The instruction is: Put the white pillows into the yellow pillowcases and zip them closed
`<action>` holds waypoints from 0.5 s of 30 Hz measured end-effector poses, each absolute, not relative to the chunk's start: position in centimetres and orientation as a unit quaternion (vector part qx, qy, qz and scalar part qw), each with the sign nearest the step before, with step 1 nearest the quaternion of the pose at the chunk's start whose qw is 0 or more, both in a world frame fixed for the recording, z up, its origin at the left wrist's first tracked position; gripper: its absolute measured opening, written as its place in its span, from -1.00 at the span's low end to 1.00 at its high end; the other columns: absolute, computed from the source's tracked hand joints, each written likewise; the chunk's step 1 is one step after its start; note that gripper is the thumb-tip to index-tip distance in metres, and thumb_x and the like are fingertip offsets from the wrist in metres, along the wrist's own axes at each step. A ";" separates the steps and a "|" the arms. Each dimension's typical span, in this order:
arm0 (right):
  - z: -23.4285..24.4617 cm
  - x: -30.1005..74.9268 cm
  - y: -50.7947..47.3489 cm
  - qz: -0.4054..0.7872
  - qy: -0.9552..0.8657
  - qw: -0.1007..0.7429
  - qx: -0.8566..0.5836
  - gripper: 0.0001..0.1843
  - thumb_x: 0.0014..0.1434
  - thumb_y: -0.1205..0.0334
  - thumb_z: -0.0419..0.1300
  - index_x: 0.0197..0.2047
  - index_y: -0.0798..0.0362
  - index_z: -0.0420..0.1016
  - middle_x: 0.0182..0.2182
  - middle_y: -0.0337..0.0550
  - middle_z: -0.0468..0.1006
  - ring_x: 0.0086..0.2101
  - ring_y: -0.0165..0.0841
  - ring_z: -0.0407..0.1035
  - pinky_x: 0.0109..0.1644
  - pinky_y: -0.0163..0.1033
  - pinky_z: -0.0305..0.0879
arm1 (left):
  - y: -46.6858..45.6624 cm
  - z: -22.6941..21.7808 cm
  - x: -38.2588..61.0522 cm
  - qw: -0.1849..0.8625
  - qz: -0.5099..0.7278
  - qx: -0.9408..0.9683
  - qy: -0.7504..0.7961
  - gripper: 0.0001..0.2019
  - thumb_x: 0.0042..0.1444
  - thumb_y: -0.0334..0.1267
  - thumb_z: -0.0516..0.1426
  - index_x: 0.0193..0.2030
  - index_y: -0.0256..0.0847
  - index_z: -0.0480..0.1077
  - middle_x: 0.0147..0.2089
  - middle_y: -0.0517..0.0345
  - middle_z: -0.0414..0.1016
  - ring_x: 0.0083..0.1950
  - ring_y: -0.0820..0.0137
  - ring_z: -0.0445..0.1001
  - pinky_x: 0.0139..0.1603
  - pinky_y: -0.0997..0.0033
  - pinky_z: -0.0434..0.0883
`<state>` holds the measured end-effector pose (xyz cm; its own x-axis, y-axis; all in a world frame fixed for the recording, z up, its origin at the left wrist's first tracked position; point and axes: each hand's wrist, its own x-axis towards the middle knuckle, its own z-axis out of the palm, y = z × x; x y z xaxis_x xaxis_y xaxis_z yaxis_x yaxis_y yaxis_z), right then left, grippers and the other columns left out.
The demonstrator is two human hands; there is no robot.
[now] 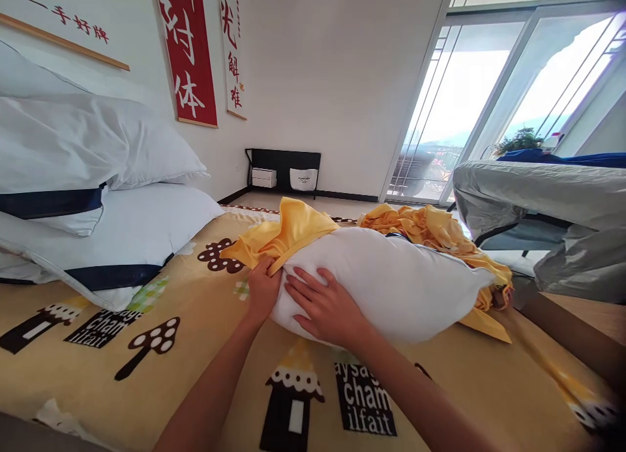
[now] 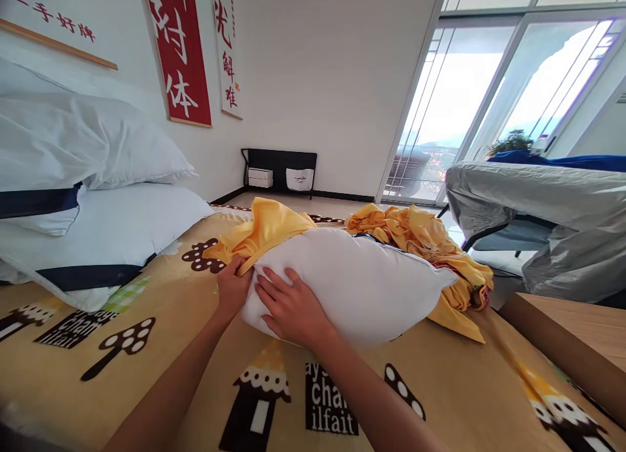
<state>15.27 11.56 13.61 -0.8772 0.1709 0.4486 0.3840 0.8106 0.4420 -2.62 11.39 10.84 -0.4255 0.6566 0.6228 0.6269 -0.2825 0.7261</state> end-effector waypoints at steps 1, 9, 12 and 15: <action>13.8 15.3 11.8 -0.263 -0.931 0.196 -0.160 -0.46 0.30 0.08 0.03 0.26 0.16 0.25 0.25 0.00 0.29 0.30 -0.21 -0.02 0.26 0.08 0.00 | 11.1 10.9 -3.0 0.018 0.590 0.557 0.585 -0.90 0.04 -0.23 -0.01 -0.42 -0.16 0.25 -0.43 0.23 0.35 -0.36 0.41 0.31 -0.25 0.42 0.28; 15.5 14.4 12.4 -0.213 -0.941 0.176 -0.193 -0.42 0.21 0.08 0.13 0.25 0.12 0.28 0.26 -0.03 0.28 0.28 -0.20 0.03 0.30 0.09 -0.03 | 8.6 9.8 -9.4 0.206 0.462 0.695 0.511 -0.69 -0.05 -0.22 0.15 -0.12 -0.21 0.37 -0.09 0.09 0.46 -0.04 0.31 0.42 0.05 0.32 0.35; 15.5 13.7 12.3 -0.216 -0.943 0.168 -0.192 -0.41 0.20 0.06 0.15 0.24 0.13 0.29 0.25 -0.04 0.30 0.27 -0.20 0.04 0.30 0.08 -0.02 | 9.2 8.7 -8.9 0.160 0.473 0.665 0.555 -0.85 -0.11 -0.25 0.14 -0.35 -0.21 0.35 -0.31 0.19 0.44 -0.24 0.36 0.39 -0.15 0.39 0.35; 15.4 12.9 12.3 -0.235 -0.939 0.156 -0.198 -0.42 0.21 0.06 0.15 0.24 0.14 0.29 0.25 -0.04 0.29 0.28 -0.20 0.04 0.30 0.08 -0.01 | 10.6 7.1 -6.8 0.082 0.521 0.594 0.607 -0.90 -0.14 -0.31 0.08 -0.51 -0.17 0.17 -0.51 0.30 0.24 -0.42 0.43 0.21 -0.35 0.44 0.20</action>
